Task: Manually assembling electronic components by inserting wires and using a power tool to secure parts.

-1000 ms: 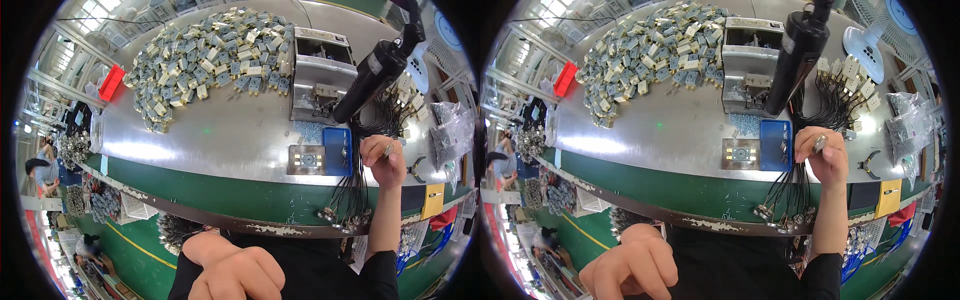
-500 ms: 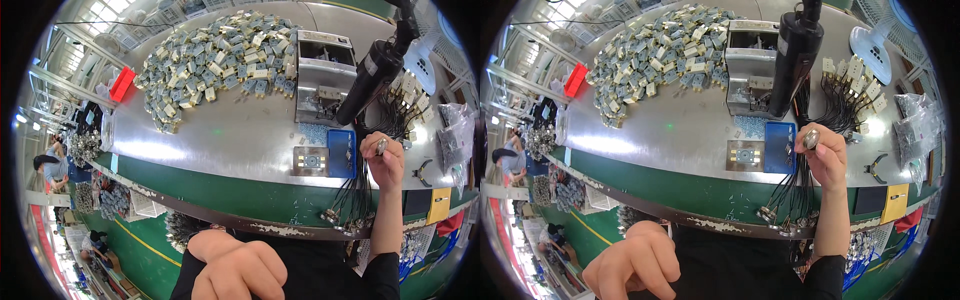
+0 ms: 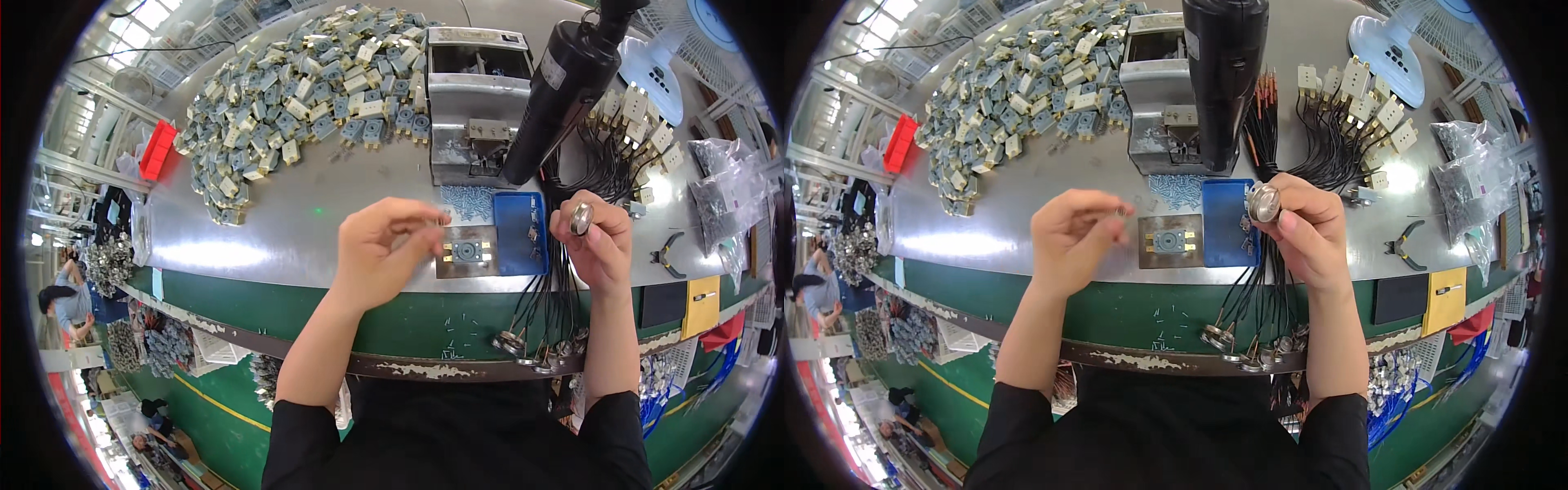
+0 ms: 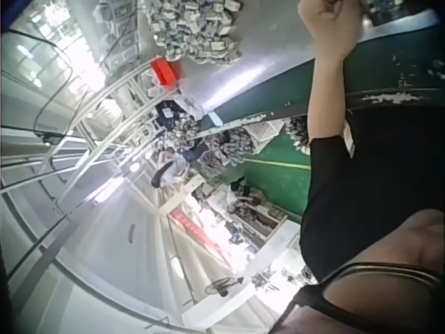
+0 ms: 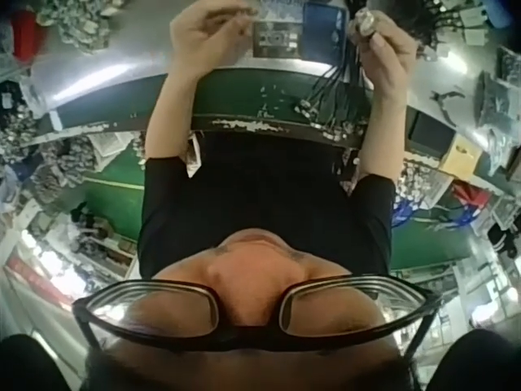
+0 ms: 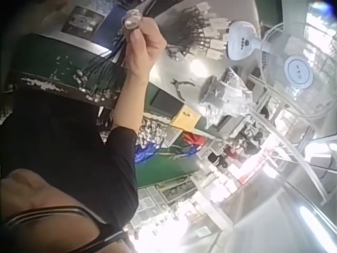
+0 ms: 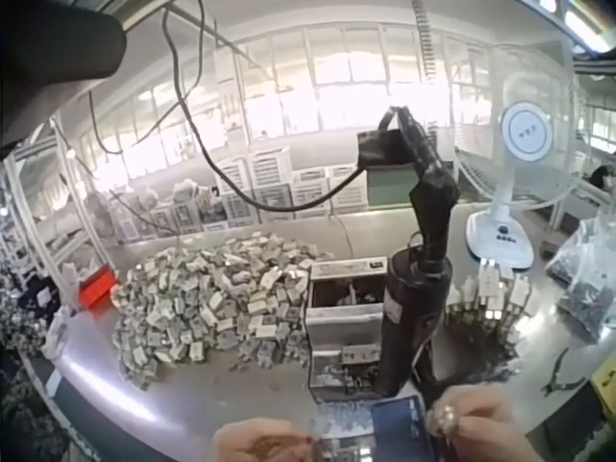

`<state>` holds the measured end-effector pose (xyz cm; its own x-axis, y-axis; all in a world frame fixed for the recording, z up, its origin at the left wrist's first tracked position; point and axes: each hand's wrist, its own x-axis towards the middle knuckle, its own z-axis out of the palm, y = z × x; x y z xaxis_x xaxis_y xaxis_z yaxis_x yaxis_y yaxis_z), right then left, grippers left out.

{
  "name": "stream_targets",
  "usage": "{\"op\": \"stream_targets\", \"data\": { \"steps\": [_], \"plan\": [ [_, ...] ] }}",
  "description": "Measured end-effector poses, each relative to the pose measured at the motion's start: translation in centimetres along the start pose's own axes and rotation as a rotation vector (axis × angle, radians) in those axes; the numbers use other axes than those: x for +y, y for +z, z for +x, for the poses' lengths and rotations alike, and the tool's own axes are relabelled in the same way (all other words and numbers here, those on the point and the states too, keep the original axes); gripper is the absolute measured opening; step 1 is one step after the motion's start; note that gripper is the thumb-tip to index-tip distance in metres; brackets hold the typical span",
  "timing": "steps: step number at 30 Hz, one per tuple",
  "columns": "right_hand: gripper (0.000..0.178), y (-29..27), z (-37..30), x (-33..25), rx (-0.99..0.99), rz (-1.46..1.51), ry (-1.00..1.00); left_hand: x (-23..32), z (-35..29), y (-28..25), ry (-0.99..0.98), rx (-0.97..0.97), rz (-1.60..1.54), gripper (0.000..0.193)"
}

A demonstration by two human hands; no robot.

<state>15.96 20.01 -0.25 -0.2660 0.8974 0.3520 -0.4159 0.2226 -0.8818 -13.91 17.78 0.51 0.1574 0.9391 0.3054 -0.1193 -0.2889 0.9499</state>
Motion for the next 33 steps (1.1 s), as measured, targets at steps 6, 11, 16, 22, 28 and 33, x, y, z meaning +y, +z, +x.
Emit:
{"op": "stream_targets", "data": {
  "steps": [6, 11, 16, 22, 28, 33],
  "plan": [
    [0.03, -0.1, 0.1, 0.2, -0.025, -0.008, 0.015, -3.4, -0.5, -0.2, -0.152, -0.056, -0.038, 0.02],
    [0.032, 0.9, 0.9, 0.3, -0.047, -0.227, -0.007, -3.2, -0.4, 0.5, -0.34, -0.032, -0.141, 0.021],
    [0.034, 1.0, 2.3, -0.4, -0.15, -0.446, 0.014, -4.4, -0.4, 0.0, -0.058, -0.177, 0.209, 0.017],
    [0.031, 1.8, 2.0, 0.9, -0.119, -0.447, 0.048, -5.2, 0.2, 0.5, 0.104, -0.173, 0.318, 0.024],
    [0.016, 3.1, 1.1, 1.6, -0.007, -0.367, 0.129, -4.4, 0.3, 0.3, -0.056, -0.223, 0.349, 0.028],
    [0.018, 4.1, 1.9, 0.7, -0.194, -0.739, 0.053, -4.0, 0.3, 0.1, -0.04, -0.199, 0.314, 0.046]
  ]
}}
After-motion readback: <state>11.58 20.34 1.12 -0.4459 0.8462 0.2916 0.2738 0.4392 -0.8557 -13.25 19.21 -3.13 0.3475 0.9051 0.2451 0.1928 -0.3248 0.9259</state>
